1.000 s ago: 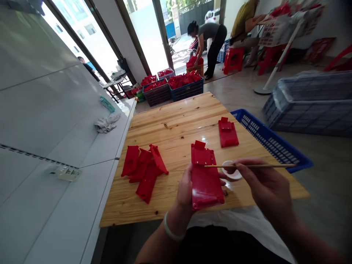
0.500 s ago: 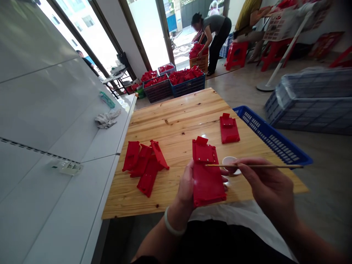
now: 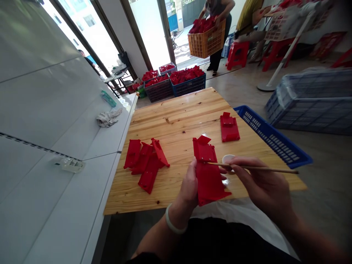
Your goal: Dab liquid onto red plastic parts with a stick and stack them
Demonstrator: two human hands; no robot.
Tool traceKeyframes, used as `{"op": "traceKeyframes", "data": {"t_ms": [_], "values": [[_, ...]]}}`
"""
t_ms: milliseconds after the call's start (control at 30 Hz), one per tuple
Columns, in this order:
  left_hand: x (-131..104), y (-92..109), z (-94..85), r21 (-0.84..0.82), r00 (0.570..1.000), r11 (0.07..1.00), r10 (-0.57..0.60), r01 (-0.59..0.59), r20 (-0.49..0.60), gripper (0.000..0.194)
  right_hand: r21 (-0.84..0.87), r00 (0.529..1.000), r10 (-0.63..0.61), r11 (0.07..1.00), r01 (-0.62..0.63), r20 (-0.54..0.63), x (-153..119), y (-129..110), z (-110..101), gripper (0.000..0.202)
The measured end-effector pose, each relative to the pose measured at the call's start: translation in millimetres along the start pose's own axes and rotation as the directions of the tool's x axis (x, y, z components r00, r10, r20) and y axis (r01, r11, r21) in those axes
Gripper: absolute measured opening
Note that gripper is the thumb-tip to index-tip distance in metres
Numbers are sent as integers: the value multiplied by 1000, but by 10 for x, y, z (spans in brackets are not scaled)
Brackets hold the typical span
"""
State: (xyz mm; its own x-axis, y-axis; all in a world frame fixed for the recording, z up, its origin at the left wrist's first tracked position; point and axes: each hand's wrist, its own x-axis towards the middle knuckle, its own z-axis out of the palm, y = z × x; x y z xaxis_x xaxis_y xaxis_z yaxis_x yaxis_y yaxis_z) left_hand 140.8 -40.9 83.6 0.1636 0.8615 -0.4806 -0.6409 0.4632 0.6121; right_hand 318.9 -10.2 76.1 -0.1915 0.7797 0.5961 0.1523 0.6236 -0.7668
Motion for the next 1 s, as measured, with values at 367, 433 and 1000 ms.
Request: {"op": "traceKeyframes", "data": {"t_ms": [367,433,1000], "values": [[-263,-173,3,104,994,990,101,-96,-43,84,-95,963,-255,960,263,88,-29,-231,-101,21],[-296,-209,-32,90,993,989,116,-115,-4,83,-86,956,-282,954,289,83,-72,-293,-122,18],[746,-47,-730,332,915,909,336,-253,-222,19,-467,911,-365,783,411,191,-474,1301,-912,27]]}}
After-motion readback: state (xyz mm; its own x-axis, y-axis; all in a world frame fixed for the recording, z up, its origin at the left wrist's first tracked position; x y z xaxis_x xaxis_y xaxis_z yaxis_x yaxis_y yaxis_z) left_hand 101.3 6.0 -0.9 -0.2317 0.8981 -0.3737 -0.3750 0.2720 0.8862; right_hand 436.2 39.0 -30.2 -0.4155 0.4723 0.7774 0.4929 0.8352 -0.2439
